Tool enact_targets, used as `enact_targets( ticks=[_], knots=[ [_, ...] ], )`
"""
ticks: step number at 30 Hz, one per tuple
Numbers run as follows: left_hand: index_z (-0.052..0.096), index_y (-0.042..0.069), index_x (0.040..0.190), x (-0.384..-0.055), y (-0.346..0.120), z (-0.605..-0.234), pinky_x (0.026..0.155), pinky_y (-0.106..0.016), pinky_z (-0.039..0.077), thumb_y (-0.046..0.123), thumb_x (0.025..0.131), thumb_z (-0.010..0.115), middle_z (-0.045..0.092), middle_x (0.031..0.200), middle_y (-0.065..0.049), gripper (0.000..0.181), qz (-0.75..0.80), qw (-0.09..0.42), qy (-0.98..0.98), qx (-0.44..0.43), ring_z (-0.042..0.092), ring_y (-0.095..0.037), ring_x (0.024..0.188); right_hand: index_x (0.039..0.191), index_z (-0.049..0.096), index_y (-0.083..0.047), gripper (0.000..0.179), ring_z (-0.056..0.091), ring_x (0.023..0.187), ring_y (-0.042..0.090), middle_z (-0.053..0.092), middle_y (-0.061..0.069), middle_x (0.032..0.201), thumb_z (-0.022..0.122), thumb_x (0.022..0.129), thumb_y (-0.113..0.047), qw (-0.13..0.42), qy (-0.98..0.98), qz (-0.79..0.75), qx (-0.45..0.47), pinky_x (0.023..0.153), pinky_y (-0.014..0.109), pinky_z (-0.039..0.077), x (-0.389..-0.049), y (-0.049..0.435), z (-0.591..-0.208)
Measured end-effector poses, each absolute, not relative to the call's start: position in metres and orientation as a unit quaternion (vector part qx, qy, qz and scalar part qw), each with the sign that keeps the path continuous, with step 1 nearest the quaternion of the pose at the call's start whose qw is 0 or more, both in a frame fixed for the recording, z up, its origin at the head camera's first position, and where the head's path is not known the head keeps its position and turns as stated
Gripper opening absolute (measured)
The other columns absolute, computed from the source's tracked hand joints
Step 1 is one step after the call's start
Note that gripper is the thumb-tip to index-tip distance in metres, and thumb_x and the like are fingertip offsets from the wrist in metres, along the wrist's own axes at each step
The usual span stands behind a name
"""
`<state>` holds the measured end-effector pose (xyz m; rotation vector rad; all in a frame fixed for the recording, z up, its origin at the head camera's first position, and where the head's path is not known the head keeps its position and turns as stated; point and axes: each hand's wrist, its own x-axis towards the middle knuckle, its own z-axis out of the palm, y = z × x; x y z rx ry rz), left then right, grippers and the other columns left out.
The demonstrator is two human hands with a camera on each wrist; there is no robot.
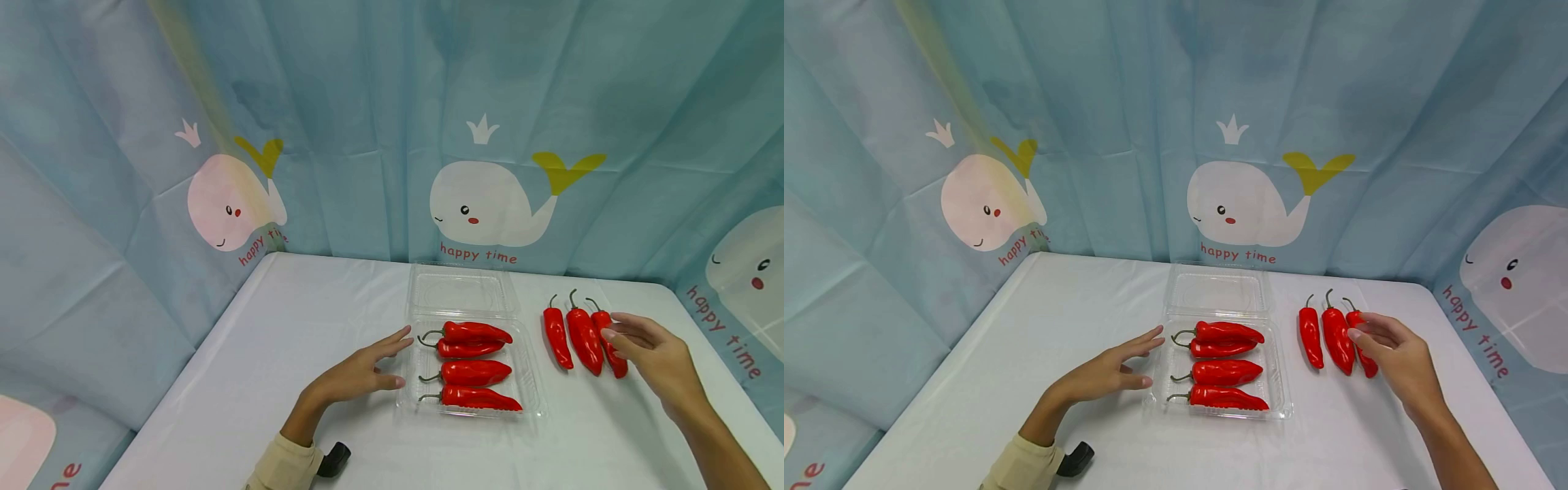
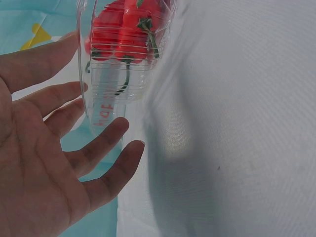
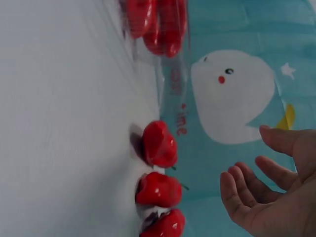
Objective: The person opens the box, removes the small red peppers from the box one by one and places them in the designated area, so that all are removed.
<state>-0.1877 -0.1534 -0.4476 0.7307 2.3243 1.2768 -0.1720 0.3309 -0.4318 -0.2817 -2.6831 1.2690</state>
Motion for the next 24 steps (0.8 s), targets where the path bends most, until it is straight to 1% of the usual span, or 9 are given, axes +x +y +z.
enact_targets(
  ticks=[4,6,7,10,11,13,15,19,24],
  knots=[
    [0.039,0.011,0.165,-0.188,-0.154,-0.447,0.115,-0.066,0.043,0.025,0.1,0.07,0.021,0.178,-0.001,0.073,0.456,0.195,0.828,0.262,0.03,-0.035,0.16,0.155,0.049,-0.001,0.069,0.051,0.099,-0.011,0.059,0.027,0.145,0.067,0.104,-0.043,0.086,-0.901,0.421,-0.065,0.071,0.01,0.056,-0.167,0.316,-0.425],
    [0.039,0.011,0.165,-0.188,-0.154,-0.447,0.116,-0.066,0.043,0.025,0.1,0.07,0.021,0.178,-0.002,0.073,0.456,0.195,0.828,0.262,0.029,-0.035,0.16,0.154,0.051,-0.002,0.067,0.052,0.1,-0.012,0.065,0.014,0.138,0.069,0.103,-0.041,0.089,-0.898,0.429,-0.045,0.073,0.01,0.056,-0.165,0.31,-0.423],
    [0.039,0.011,0.165,-0.188,-0.154,-0.447,0.116,-0.066,0.043,0.024,0.1,0.07,0.021,0.178,-0.002,0.073,0.457,0.195,0.828,0.262,0.029,-0.035,0.16,0.154,0.051,-0.003,0.065,0.052,0.101,-0.015,0.067,0.006,0.134,0.07,0.103,-0.04,0.089,-0.895,0.435,-0.035,0.074,0.01,0.056,-0.164,0.307,-0.421],
    [0.039,0.011,0.165,-0.188,-0.154,-0.447,0.116,-0.067,0.042,0.024,0.1,0.07,0.021,0.178,-0.002,0.073,0.455,0.195,0.828,0.261,0.029,-0.035,0.16,0.152,0.054,-0.006,0.061,0.055,0.104,-0.014,0.064,-0.015,0.124,0.071,0.103,-0.037,0.084,-0.887,0.455,-0.009,0.077,0.008,0.055,-0.16,0.298,-0.416],
    [0.039,0.011,0.165,-0.188,-0.154,-0.447,0.116,-0.067,0.043,0.025,0.1,0.07,0.021,0.178,-0.002,0.073,0.455,0.195,0.829,0.261,0.029,-0.035,0.16,0.152,0.054,-0.006,0.06,0.057,0.105,-0.013,0.063,-0.019,0.123,0.071,0.103,-0.037,0.081,-0.884,0.461,-0.002,0.078,0.008,0.055,-0.16,0.295,-0.415],
    [0.039,0.012,0.165,-0.188,-0.153,-0.447,0.116,-0.066,0.043,0.025,0.1,0.07,0.021,0.178,-0.002,0.073,0.454,0.195,0.83,0.261,0.029,-0.035,0.16,0.151,0.056,-0.008,0.058,0.059,0.106,-0.01,0.065,-0.017,0.124,0.071,0.103,-0.035,0.077,-0.88,0.469,0.009,0.079,0.009,0.055,-0.158,0.289,-0.412],
    [0.039,0.012,0.165,-0.188,-0.154,-0.448,0.116,-0.066,0.043,0.025,0.1,0.07,0.021,0.178,-0.001,0.073,0.454,0.194,0.829,0.262,0.029,-0.035,0.16,0.151,0.056,-0.008,0.057,0.06,0.107,-0.009,0.064,-0.013,0.127,0.072,0.103,-0.035,0.072,-0.878,0.472,0.019,0.08,0.01,0.056,-0.156,0.282,-0.411],
    [0.038,0.011,0.165,-0.188,-0.154,-0.448,0.115,-0.066,0.043,0.026,0.1,0.07,0.021,0.178,-0.001,0.074,0.454,0.194,0.829,0.262,0.029,-0.035,0.16,0.15,0.057,-0.008,0.056,0.061,0.108,-0.008,0.067,-0.006,0.128,0.072,0.102,-0.034,0.063,-0.877,0.474,0.038,0.082,0.011,0.057,-0.152,0.269,-0.408],
    [0.039,0.012,0.165,-0.188,-0.153,-0.448,0.116,-0.066,0.043,0.026,0.1,0.07,0.021,0.178,-0.001,0.074,0.45,0.195,0.832,0.26,0.028,-0.034,0.161,0.146,0.06,-0.011,0.05,0.065,0.109,-0.001,0.069,0.008,0.129,0.073,0.102,-0.03,0.045,-0.868,0.489,0.07,0.085,0.016,0.059,-0.148,0.253,-0.407]
  ],
)
